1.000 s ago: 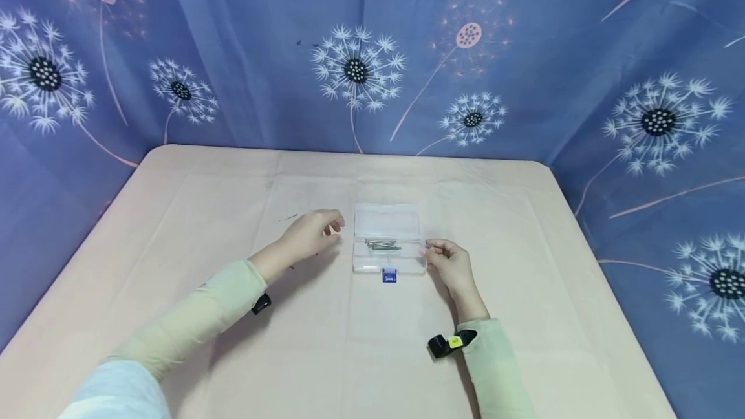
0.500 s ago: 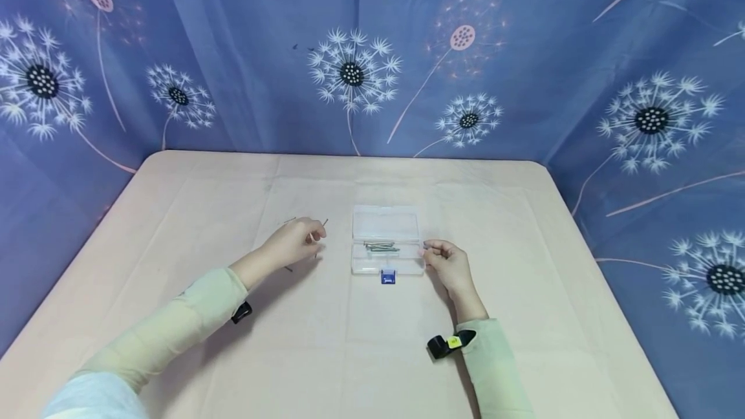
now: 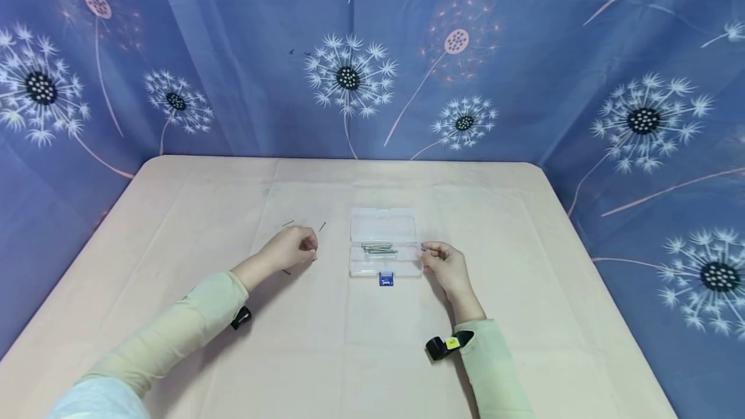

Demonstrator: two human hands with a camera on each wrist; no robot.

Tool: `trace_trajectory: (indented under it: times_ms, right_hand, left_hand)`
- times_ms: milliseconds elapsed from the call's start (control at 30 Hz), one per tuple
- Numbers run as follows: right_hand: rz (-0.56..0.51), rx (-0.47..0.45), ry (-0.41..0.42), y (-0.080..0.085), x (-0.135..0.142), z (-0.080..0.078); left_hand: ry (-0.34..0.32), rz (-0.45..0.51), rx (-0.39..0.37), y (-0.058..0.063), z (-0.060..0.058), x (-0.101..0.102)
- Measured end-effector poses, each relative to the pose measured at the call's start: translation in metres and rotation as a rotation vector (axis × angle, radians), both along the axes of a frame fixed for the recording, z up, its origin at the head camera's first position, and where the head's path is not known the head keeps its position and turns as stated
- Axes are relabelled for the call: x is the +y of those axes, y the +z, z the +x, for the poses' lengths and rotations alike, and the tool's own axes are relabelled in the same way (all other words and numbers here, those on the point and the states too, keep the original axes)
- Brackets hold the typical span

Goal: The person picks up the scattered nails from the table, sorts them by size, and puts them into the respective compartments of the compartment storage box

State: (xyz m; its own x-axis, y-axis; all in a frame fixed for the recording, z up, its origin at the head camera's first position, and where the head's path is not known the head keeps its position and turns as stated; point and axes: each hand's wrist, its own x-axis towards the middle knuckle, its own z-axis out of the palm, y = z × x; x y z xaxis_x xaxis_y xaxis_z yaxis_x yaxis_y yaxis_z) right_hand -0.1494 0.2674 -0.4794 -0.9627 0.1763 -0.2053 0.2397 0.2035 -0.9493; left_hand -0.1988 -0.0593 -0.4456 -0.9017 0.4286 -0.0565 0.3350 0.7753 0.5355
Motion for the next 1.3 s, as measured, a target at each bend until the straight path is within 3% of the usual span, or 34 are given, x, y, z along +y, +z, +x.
trace_trajectory:
  times_ms: [433, 1000, 1300]
  right_hand:
    - [0.020, -0.009, 0.008, 0.0025, -0.0002, 0.0002]
    - [0.018, 0.005, 0.007, -0.0015, -0.0015, -0.0012]
    - [0.001, 0.009, -0.006, -0.0020, -0.0008, -0.0024]
  left_hand:
    - [0.011, 0.101, -0.162, -0.0031, -0.0064, 0.0006]
    - [-0.041, 0.095, -0.216, -0.0032, -0.0094, -0.0015]
    - [-0.055, 0.126, -0.176, -0.0028, -0.0077, -0.0010]
